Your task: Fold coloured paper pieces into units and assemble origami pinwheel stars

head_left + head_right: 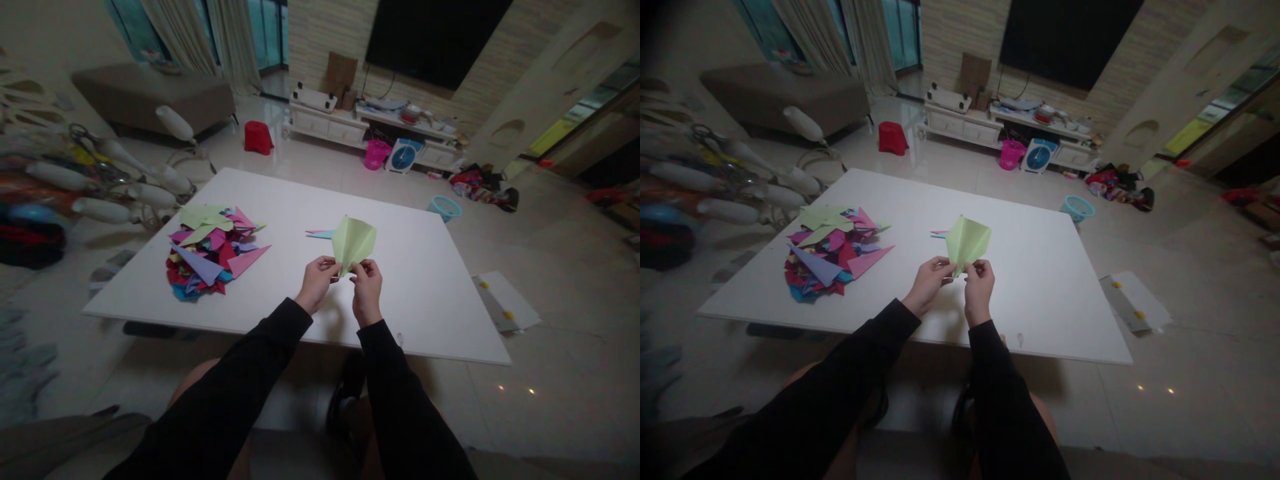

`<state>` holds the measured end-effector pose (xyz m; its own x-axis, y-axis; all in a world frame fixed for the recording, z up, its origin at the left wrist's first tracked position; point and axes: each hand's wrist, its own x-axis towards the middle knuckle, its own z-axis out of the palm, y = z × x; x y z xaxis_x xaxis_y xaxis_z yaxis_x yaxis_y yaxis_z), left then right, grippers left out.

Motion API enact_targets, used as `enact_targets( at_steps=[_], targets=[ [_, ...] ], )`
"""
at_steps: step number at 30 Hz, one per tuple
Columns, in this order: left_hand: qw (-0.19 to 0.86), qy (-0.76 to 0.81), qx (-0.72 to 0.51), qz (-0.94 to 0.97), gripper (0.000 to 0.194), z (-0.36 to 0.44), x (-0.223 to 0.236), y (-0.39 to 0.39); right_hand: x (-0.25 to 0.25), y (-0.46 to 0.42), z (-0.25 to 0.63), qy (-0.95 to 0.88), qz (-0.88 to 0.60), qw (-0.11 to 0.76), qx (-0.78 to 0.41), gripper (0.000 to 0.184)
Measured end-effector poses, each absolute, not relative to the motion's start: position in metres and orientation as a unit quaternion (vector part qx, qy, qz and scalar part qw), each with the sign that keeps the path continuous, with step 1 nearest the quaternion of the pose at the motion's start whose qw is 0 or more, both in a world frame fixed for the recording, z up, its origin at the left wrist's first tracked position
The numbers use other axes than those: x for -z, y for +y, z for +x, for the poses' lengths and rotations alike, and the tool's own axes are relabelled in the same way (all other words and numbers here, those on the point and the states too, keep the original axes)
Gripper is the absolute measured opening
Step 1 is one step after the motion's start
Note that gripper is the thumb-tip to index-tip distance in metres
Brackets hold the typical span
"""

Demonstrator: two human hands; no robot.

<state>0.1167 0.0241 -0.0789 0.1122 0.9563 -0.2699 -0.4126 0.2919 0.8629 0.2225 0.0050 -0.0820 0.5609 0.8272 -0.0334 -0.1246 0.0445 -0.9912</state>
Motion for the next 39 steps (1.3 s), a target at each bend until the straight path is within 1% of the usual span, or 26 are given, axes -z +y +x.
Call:
enact_targets(
  at_steps=[4,11,17,25,30,35,39],
  targets=[
    [0.674,0.429,-0.512,0.316,0.028,0.1163,0.0777,0.0235,0.0817,0.0048,0.2196,-0.303,-0.583,0.662,-0.360,0.025],
    [0.682,0.411,-0.516,0.316,0.030,0.1169,0.0802,0.0239,0.0826,0.0051,0.2177,-0.311,-0.573,0.663,-0.369,0.021],
    [0.697,0.399,-0.508,0.312,0.031,0.1187,0.0828,0.0238,0.0824,0.0046,0.2183,-0.300,-0.571,0.681,-0.347,0.028],
    [0.705,0.391,-0.504,0.310,0.034,0.1179,0.0792,0.0222,0.0823,0.0055,0.2188,-0.303,-0.572,0.679,-0.346,0.029],
    [0.736,0.357,-0.518,0.249,0.038,0.1185,0.0765,0.0220,0.0814,0.0060,0.2187,-0.268,-0.568,0.684,-0.372,0.029],
    [0.779,0.316,-0.496,0.219,0.032,0.1188,0.0739,0.0207,0.0796,0.0053,0.2168,-0.250,-0.518,0.697,-0.427,0.028],
    [0.792,0.303,-0.482,0.222,0.032,0.1188,0.0739,0.0210,0.0771,0.0052,0.2151,-0.225,-0.485,0.707,-0.463,0.029]
  ],
)
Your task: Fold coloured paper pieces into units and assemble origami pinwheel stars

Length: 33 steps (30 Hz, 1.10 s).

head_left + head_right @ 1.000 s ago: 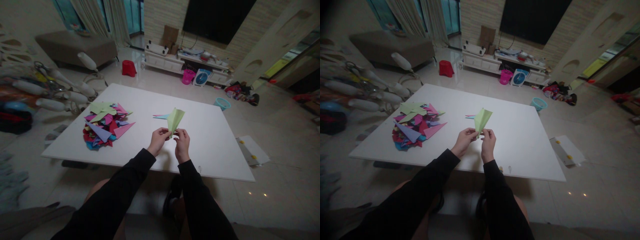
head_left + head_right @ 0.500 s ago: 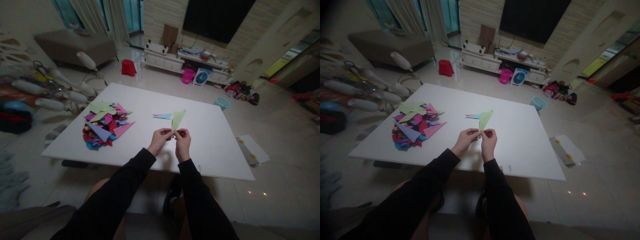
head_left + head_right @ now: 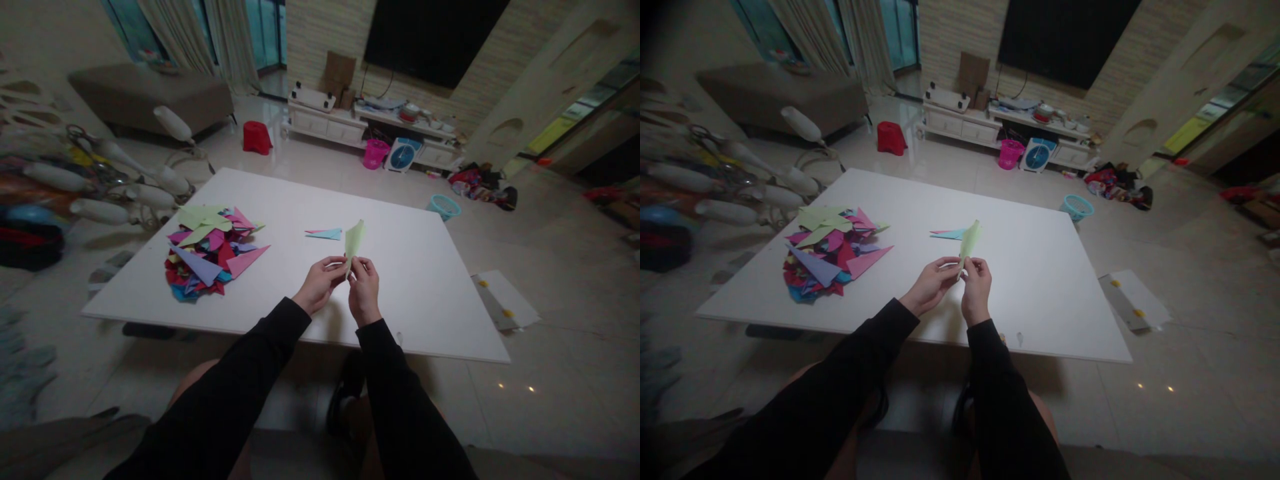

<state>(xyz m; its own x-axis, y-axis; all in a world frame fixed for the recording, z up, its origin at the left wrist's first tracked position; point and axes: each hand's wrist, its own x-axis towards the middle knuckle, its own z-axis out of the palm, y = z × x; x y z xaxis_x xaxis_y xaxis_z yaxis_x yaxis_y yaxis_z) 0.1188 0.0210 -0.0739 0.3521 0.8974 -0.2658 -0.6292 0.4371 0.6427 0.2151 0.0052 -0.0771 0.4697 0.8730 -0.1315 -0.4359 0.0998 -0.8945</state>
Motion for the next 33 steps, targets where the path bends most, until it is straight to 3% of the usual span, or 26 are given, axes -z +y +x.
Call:
enact_targets(
  at_steps=[18,33],
  targets=[
    [0.781,0.303,-0.487,0.246,0.037,0.1184,0.0730,0.0214,0.0730,0.0044,0.2186,-0.158,-0.436,0.704,-0.538,0.024],
    [0.661,0.412,-0.492,0.389,0.029,0.1193,0.0805,0.0229,0.0786,0.0035,0.2163,-0.244,-0.510,0.692,-0.449,0.021]
  ],
)
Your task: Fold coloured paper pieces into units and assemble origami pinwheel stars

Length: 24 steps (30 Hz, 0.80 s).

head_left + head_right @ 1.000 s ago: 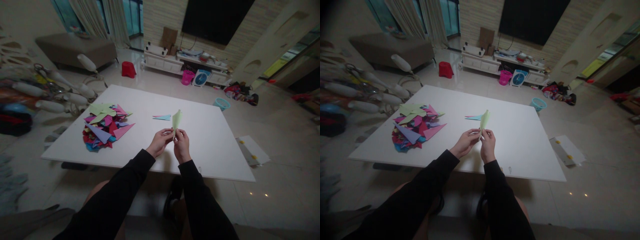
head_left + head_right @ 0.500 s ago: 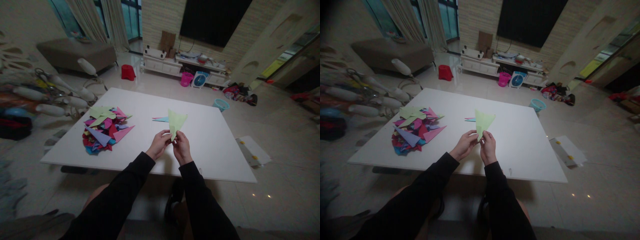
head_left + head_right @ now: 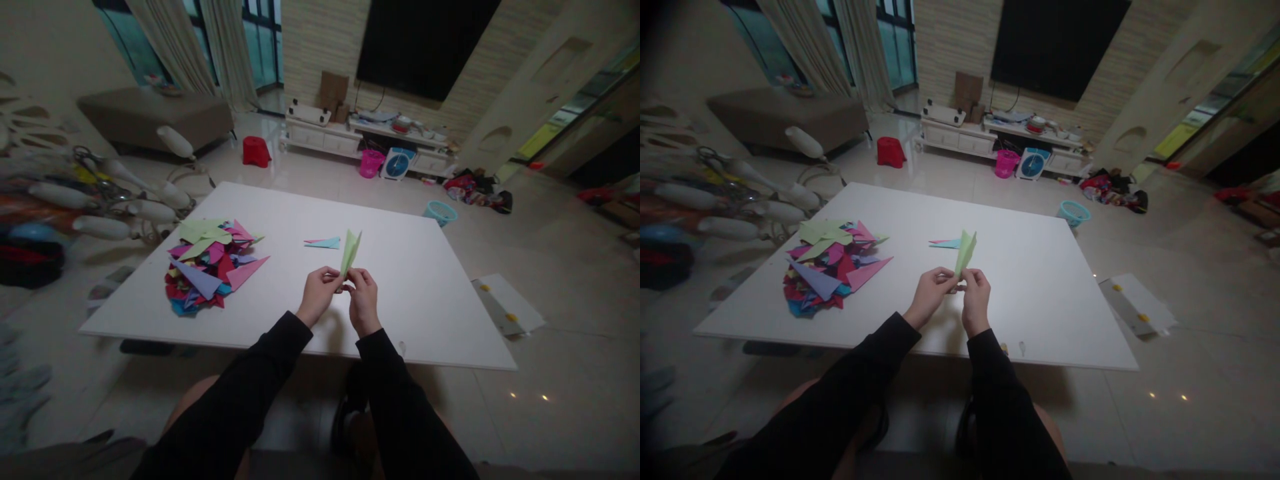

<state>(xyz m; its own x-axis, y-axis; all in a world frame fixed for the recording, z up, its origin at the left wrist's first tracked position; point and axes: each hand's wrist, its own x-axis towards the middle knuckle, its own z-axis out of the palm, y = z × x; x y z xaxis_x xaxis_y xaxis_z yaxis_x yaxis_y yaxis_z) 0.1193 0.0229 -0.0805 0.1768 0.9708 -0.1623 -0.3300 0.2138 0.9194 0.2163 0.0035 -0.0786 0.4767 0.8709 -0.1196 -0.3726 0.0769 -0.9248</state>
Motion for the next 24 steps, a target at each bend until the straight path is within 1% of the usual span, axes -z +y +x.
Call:
enact_targets(
  at_steps=[5,9,11,14,16,20,24],
  targets=[
    [0.694,0.395,-0.483,0.359,0.021,0.121,0.078,0.021,0.085,0.004,0.217,-0.248,-0.532,0.697,-0.411,0.020],
    [0.726,0.393,-0.469,0.315,0.027,0.120,0.073,0.018,0.089,0.005,0.224,-0.280,-0.552,0.688,-0.379,0.017],
    [0.737,0.394,-0.467,0.290,0.026,0.118,0.070,0.016,0.087,0.004,0.228,-0.335,-0.574,0.662,-0.348,0.018],
    [0.761,0.385,-0.451,0.263,0.013,0.114,0.067,0.013,0.080,0.000,0.236,-0.465,-0.601,0.594,-0.264,0.023],
    [0.780,0.381,-0.424,0.256,0.008,0.109,0.064,0.011,0.076,-0.005,0.240,-0.524,-0.602,0.562,-0.217,0.024],
    [0.811,0.380,-0.350,0.275,0.015,0.096,0.059,0.004,0.070,-0.012,0.245,-0.595,-0.583,0.533,-0.149,0.020],
    [0.842,0.364,-0.265,0.297,0.024,0.083,0.054,-0.001,0.069,-0.017,0.251,-0.659,-0.566,0.493,-0.045,0.016]
  ],
)
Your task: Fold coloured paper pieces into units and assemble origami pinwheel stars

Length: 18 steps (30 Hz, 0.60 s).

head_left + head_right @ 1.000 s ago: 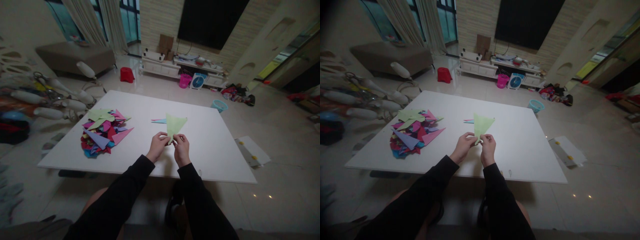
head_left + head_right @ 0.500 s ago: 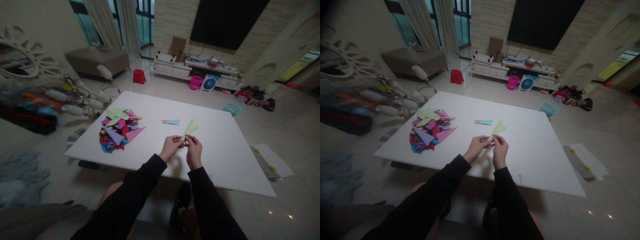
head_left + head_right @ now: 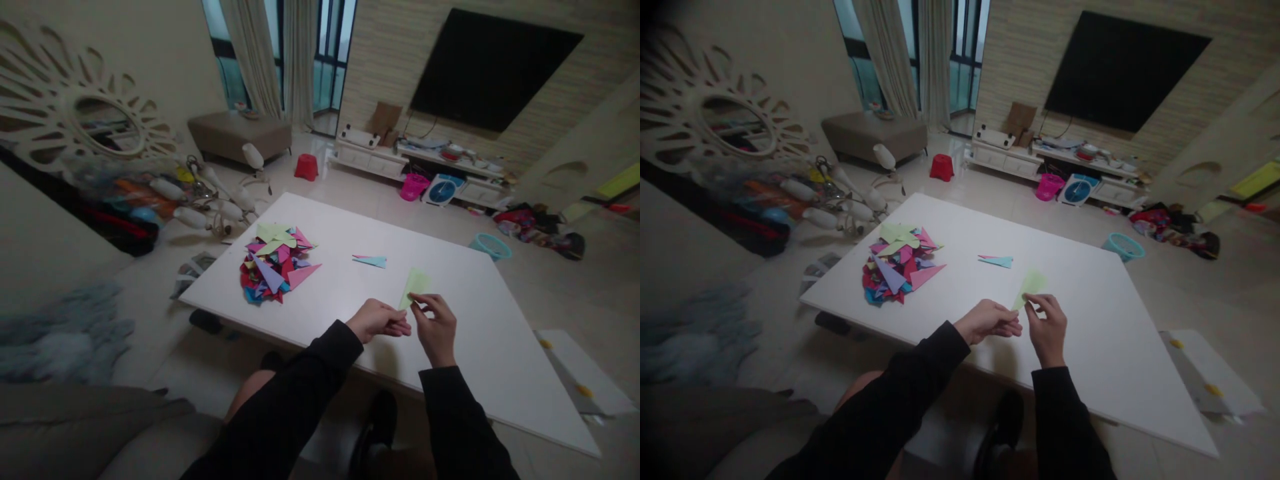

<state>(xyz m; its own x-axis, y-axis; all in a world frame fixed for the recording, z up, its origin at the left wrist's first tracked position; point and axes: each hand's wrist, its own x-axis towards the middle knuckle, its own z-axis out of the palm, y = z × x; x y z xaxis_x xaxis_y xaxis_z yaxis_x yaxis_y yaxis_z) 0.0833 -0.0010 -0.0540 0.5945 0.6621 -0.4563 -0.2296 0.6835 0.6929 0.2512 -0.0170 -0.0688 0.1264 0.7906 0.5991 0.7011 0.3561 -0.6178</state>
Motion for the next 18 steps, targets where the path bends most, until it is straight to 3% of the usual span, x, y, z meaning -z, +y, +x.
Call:
enact_targets(
  at_steps=[5,10,14,18],
  targets=[
    [0.860,0.336,-0.206,0.324,0.032,0.075,0.049,0.006,0.066,-0.015,0.255,-0.676,-0.561,0.457,0.141,0.010],
    [0.850,0.347,-0.231,0.321,0.031,0.059,0.043,0.022,0.053,-0.002,0.243,-0.684,-0.551,0.403,0.257,0.011],
    [0.849,0.354,-0.286,0.269,0.029,0.045,0.037,0.031,0.033,0.021,0.237,-0.733,-0.530,0.324,0.276,0.012],
    [0.839,0.358,-0.344,0.224,0.028,0.035,0.034,0.037,0.016,0.066,0.241,-0.796,-0.503,0.273,0.198,0.014]
  ],
)
